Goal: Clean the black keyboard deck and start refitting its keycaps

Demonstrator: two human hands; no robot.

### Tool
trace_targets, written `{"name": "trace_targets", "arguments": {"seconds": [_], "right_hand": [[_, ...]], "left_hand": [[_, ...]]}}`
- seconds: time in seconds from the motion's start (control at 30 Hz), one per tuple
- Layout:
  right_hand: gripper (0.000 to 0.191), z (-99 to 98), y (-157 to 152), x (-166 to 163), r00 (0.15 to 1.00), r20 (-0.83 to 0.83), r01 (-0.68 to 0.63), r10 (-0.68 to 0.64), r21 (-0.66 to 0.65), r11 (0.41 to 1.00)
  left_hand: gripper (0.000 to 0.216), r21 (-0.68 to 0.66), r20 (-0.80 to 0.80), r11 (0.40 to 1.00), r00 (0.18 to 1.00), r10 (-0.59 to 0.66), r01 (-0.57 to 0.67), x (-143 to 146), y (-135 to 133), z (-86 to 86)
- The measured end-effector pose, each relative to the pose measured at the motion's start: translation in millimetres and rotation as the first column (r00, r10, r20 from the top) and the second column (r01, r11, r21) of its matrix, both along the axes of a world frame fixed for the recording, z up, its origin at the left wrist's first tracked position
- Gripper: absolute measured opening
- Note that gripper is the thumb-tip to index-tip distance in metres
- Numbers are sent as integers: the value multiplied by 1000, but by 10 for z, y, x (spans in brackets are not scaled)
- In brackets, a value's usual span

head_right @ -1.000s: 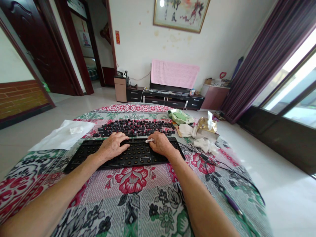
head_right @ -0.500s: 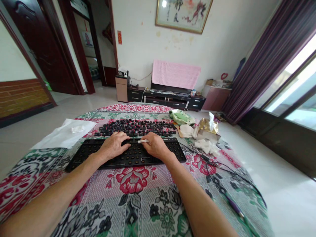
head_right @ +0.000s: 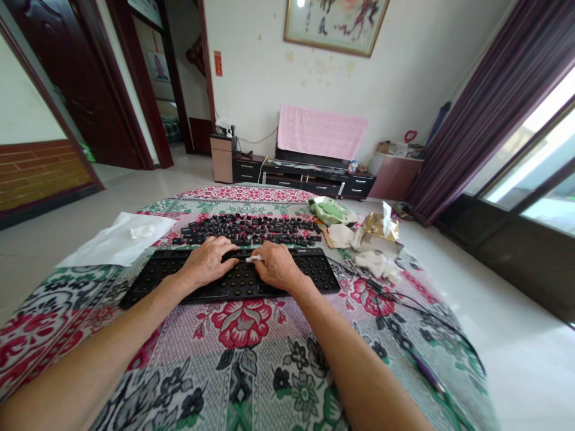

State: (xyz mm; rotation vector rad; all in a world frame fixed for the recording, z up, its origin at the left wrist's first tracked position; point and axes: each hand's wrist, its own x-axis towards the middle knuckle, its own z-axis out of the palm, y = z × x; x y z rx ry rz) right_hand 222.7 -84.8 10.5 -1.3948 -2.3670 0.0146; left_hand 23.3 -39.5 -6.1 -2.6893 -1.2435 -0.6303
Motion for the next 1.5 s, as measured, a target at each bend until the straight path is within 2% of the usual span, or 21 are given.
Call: {"name": "trace_targets", "arguments": {"seconds": [0.13, 0.27, 0.4, 0.67, 0.83, 1.0, 1.17, 1.27, 1.37, 1.5], "right_hand": [[20, 17, -30, -101, 996, 84, -6, 2, 50, 999], [22, 84, -54, -193, 978, 202, 39, -42, 20, 999], [23, 143, -49, -151, 962, 259, 90, -86, -4, 996], [25, 171, -15, 28, 974, 206, 103, -89, -58, 993], [26, 192, 2, 163, 971, 214, 145, -110, -155, 977], [24, 215, -3, 265, 973, 190, 173, -135, -198, 965], [22, 280, -10, 395, 970, 182, 191, -158, -179, 965], [21, 291, -24, 364, 992, 69, 112, -106, -93, 989], [21, 239, -56, 207, 997, -47, -56, 54, -39, 998], [20, 134, -100, -7, 978, 5, -208, 208, -18, 978]], "left_hand": [[26, 2, -13, 1000, 1000, 6, -6, 3, -2, -2], [27, -7, -7, 1000, 1000, 7, -7, 4, -6, 1], [26, -14, -12, 1000, 1000, 9, -9, 5, -9, 11], [27, -15, -12, 1000, 1000, 3, -4, -1, 3, 10], [28, -18, -1, 1000, 1000, 2, -2, -5, 9, -3], [28, -25, 10, 1000, 1000, -12, 12, -6, 1, 2], [26, -33, 25, 999, 1000, -10, 10, -6, -14, 16], [25, -43, 24, 999, 1000, -4, 5, -3, -18, 23], [27, -36, 10, 999, 1000, 3, -3, -2, -18, 25], [26, -24, 7, 1000, 1000, 3, -2, -1, -20, 21]]}}
